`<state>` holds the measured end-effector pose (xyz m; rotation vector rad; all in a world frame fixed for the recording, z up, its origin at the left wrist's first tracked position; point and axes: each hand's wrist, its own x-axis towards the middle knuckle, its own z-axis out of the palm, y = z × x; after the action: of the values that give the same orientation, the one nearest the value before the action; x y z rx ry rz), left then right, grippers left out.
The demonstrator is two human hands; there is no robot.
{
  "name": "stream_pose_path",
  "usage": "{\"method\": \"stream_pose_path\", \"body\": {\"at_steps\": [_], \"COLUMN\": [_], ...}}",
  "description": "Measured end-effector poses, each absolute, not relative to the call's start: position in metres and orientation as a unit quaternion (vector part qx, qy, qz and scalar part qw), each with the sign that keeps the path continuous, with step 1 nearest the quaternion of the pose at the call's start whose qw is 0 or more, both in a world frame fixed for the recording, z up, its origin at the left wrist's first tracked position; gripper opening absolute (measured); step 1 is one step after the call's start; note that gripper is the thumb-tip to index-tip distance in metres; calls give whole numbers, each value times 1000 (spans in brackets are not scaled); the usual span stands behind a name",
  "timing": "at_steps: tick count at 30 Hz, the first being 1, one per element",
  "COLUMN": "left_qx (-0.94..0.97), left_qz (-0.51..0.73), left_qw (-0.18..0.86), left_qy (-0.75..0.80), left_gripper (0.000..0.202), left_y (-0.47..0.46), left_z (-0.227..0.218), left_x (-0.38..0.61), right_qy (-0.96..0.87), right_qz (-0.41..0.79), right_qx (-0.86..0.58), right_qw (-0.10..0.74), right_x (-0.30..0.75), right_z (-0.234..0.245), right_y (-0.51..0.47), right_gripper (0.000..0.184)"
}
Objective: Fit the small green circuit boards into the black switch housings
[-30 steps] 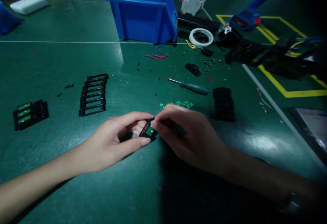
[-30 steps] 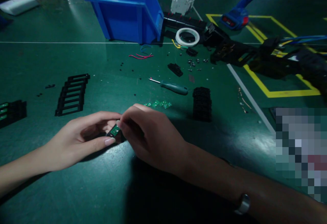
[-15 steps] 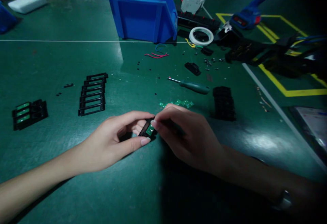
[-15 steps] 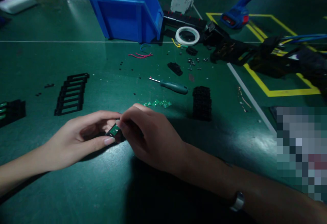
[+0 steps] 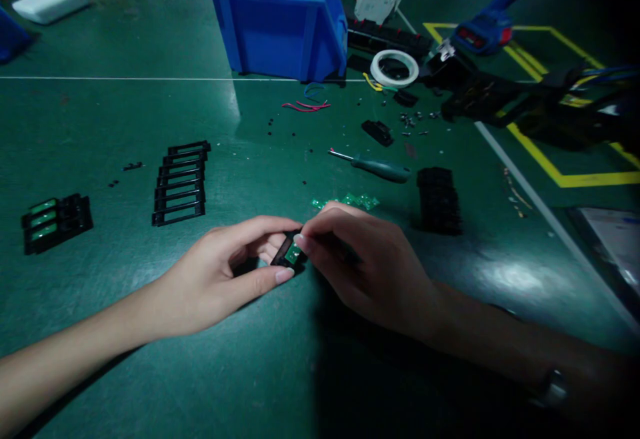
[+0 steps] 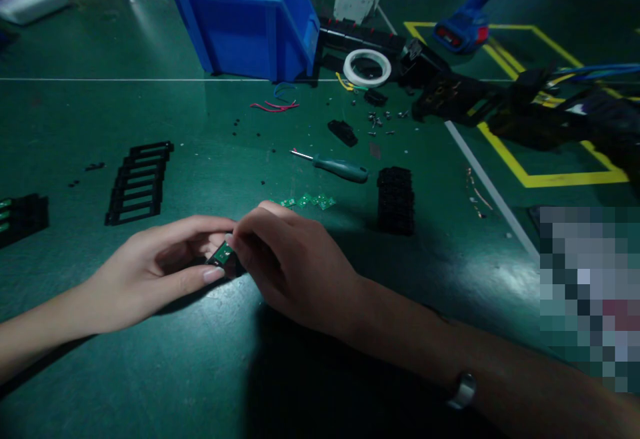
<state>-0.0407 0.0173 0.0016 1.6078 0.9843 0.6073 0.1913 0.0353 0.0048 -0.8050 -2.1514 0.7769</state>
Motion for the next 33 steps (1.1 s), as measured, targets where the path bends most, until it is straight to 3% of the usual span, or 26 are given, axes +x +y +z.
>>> {"method": "stream_pose_path", "body": {"at_steps": [33], "left_qx": [685], "left_qz": [248], "left_qw": [548], "left_qy": [411], "left_gripper": [42], "left_y": [16], "left_z": [4], "left_x": [-41], "right_qy": [-834], "right_qz": [302], "right_qx": [-311], "right_qw": [342], "right_x": [192], "right_z": [4], "right_y": [35], "right_gripper": [7]}}
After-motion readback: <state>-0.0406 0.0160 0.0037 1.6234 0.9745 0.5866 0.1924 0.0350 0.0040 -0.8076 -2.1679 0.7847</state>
